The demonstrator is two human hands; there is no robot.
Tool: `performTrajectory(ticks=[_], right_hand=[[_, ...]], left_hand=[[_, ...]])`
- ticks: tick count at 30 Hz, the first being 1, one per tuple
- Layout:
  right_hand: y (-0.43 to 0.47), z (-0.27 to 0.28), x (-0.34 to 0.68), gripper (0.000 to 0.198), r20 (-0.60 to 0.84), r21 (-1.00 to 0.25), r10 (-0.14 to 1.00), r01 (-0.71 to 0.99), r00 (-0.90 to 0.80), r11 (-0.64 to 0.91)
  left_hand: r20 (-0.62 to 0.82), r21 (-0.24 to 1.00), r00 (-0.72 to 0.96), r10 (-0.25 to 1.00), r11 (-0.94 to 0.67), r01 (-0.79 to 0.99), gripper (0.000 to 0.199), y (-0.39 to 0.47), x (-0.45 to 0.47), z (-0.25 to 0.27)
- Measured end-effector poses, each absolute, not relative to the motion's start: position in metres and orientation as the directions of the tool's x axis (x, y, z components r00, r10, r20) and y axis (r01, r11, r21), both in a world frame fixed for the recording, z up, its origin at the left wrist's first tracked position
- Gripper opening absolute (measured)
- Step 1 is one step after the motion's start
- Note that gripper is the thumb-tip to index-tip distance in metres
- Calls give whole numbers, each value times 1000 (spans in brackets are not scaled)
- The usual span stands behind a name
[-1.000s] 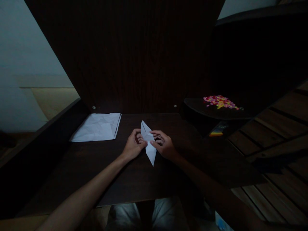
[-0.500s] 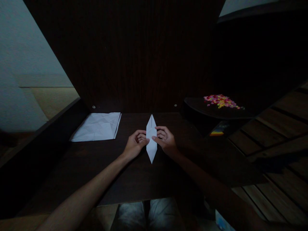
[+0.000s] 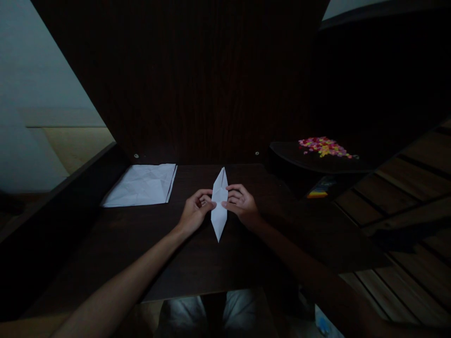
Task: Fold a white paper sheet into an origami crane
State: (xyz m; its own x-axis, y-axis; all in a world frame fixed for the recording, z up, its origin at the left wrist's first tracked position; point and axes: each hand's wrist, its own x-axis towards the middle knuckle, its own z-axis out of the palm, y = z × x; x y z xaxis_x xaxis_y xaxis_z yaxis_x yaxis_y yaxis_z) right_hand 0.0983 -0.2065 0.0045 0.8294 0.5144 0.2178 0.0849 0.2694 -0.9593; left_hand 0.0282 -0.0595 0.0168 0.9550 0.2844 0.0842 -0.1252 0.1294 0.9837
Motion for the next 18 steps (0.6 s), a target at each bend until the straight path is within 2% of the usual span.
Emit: performTrajectory(ticks=[7, 18], right_hand=[[-206, 3, 98, 37, 259, -958, 492, 158, 831, 237], [-206, 1, 95, 34, 277, -959, 503, 201, 819, 201]], left_hand=[[96, 993, 957, 275, 33, -109, 19, -60, 28, 14], [122, 993, 973, 194, -16, -121, 22, -57, 29, 11]])
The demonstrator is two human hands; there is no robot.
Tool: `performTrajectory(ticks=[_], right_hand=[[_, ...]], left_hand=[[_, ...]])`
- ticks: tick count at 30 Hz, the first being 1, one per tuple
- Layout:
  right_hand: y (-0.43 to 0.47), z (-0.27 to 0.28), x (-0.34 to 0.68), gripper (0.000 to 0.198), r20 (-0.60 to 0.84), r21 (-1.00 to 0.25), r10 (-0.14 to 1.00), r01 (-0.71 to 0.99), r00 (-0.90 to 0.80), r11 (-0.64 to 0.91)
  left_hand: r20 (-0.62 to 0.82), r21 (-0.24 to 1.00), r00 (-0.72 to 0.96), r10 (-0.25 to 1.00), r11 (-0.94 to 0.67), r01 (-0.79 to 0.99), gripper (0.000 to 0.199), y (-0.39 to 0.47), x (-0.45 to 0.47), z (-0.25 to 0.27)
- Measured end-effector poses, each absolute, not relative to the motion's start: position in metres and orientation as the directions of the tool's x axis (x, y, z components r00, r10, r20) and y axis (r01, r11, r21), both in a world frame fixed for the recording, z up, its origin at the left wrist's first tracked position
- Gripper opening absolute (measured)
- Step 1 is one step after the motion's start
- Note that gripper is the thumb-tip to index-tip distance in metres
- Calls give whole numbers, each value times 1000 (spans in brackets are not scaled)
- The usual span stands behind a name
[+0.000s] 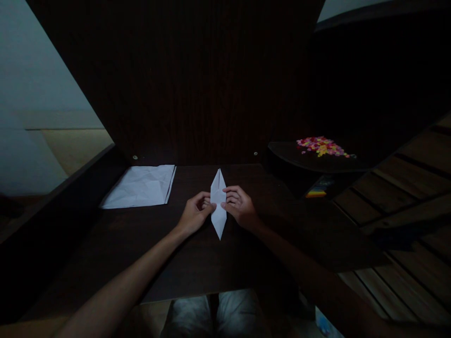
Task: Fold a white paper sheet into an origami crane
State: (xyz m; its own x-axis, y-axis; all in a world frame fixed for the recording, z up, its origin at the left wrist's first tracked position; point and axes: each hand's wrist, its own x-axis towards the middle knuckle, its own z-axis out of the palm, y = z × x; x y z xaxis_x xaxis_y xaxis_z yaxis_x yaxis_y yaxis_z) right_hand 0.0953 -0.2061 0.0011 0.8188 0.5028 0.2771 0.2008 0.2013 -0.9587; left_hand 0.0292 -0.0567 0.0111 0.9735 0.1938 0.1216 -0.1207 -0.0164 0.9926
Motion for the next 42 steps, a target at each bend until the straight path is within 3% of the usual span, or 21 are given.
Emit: performTrajectory(ticks=[6, 10, 19, 29, 34, 42], right_hand=[[-206, 4, 89, 30, 349, -937, 466, 302, 813, 174], [-207, 5, 87, 46, 373, -928, 453, 333, 810, 168], [-206, 3, 96, 28, 254, -965, 500, 182, 828, 188], [-209, 8, 95, 18, 90, -988, 553, 6, 829, 152], [-211, 10, 99, 13, 87, -985, 544, -10, 834, 173], [-211, 11, 98, 14, 47, -974, 544, -81, 838, 209]], left_hand=[[103, 993, 966, 239, 34, -114, 18, -58, 29, 13], [73, 993, 961, 267, 70, -95, 15, -58, 28, 16], [64, 995, 963, 262, 59, -82, 24, -57, 28, 13], [69, 997, 965, 252, 13, -74, 11, -55, 27, 18], [28, 995, 962, 271, 88, -54, 11, -56, 28, 16], [2, 989, 980, 201, 145, -31, 18, -53, 28, 14]])
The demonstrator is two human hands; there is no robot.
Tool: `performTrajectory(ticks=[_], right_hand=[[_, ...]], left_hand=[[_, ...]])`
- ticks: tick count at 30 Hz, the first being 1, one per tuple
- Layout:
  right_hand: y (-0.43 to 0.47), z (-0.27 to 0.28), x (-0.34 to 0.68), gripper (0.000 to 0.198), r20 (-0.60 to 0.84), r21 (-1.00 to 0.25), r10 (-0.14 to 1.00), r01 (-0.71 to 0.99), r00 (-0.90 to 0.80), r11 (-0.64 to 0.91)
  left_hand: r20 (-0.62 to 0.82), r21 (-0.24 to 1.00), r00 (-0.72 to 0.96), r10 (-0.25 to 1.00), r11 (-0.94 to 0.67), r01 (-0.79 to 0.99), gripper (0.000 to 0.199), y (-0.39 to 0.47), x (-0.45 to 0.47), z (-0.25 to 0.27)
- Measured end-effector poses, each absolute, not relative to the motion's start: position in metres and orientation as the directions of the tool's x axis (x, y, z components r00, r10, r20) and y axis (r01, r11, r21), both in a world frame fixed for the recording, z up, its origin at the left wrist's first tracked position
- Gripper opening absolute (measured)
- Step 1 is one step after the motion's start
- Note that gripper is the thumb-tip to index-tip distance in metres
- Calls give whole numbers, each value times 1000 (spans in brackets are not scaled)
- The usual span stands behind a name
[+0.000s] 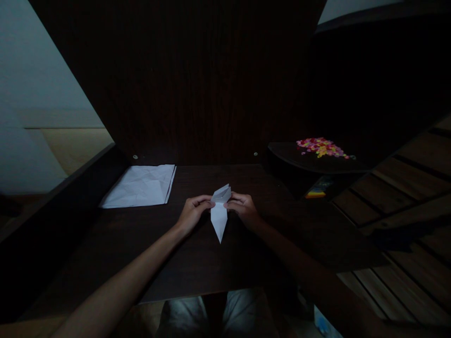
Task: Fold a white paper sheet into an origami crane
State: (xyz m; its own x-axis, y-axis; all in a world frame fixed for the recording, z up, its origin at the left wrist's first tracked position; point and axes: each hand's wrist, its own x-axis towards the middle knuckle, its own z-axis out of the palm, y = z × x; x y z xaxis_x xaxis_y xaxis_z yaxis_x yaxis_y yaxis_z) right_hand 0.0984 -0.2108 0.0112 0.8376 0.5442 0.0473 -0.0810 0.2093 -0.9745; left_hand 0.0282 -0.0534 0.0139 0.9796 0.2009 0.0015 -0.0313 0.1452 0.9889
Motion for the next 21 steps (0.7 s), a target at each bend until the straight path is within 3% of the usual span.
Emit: performTrajectory(ticks=[5, 14, 21], right_hand=[[-210, 7, 100, 16, -6, -960, 547, -158, 837, 230], [-208, 5, 101, 19, 41, -951, 520, -127, 853, 283], [-209, 7, 99, 17, -37, -942, 556, -214, 830, 257]], left_hand=[[-8, 992, 973, 232, 123, -21, 20, -55, 27, 17], [-60, 942, 981, 182, 337, -5, 30, -58, 27, 20], [-41, 957, 980, 194, 290, -17, 37, -58, 22, 23]])
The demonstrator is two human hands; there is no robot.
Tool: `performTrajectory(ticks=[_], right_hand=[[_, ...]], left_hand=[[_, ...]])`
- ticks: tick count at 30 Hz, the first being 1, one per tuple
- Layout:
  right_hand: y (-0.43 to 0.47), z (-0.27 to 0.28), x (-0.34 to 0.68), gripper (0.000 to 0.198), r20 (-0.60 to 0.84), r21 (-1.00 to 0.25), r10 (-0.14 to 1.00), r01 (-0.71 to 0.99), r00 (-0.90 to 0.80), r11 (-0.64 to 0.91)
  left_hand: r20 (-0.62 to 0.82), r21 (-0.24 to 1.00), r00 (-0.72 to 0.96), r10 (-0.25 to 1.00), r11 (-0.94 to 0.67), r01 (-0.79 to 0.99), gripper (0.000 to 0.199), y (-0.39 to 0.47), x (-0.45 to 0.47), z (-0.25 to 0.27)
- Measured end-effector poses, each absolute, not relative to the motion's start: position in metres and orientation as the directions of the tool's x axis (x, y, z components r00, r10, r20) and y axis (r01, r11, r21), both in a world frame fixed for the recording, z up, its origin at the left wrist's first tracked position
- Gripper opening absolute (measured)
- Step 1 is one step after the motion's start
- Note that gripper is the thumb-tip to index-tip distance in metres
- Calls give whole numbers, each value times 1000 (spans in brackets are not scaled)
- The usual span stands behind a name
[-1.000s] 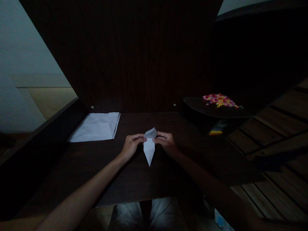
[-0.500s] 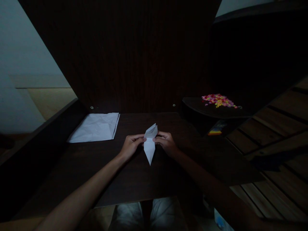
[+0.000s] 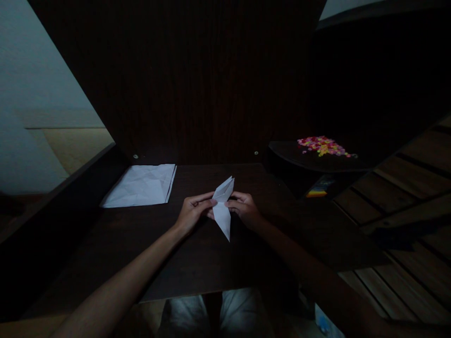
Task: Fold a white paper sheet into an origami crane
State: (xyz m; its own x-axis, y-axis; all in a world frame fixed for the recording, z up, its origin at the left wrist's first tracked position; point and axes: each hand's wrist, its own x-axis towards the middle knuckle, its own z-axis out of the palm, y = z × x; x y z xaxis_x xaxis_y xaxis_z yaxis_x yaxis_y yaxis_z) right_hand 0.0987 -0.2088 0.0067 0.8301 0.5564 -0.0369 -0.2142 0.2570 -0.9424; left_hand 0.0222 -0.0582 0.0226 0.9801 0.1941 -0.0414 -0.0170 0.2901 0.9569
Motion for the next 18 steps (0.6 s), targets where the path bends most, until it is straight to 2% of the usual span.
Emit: performTrajectory(ticks=[5, 9, 13, 18], right_hand=[[-208, 9, 99, 22, -66, -919, 574, -274, 816, 283], [-206, 10, 99, 25, -45, -899, 553, -276, 832, 341], [-206, 7, 99, 22, -43, -908, 552, -263, 833, 326], [-206, 8, 98, 22, -41, -915, 556, -255, 830, 313]], left_hand=[[-35, 970, 977, 211, 244, -18, 35, -59, 23, 21], [-74, 940, 971, 227, 341, -7, 27, -59, 25, 23], [-119, 900, 965, 235, 436, 5, 19, -59, 26, 26], [-118, 887, 963, 241, 462, -7, 20, -59, 26, 26]])
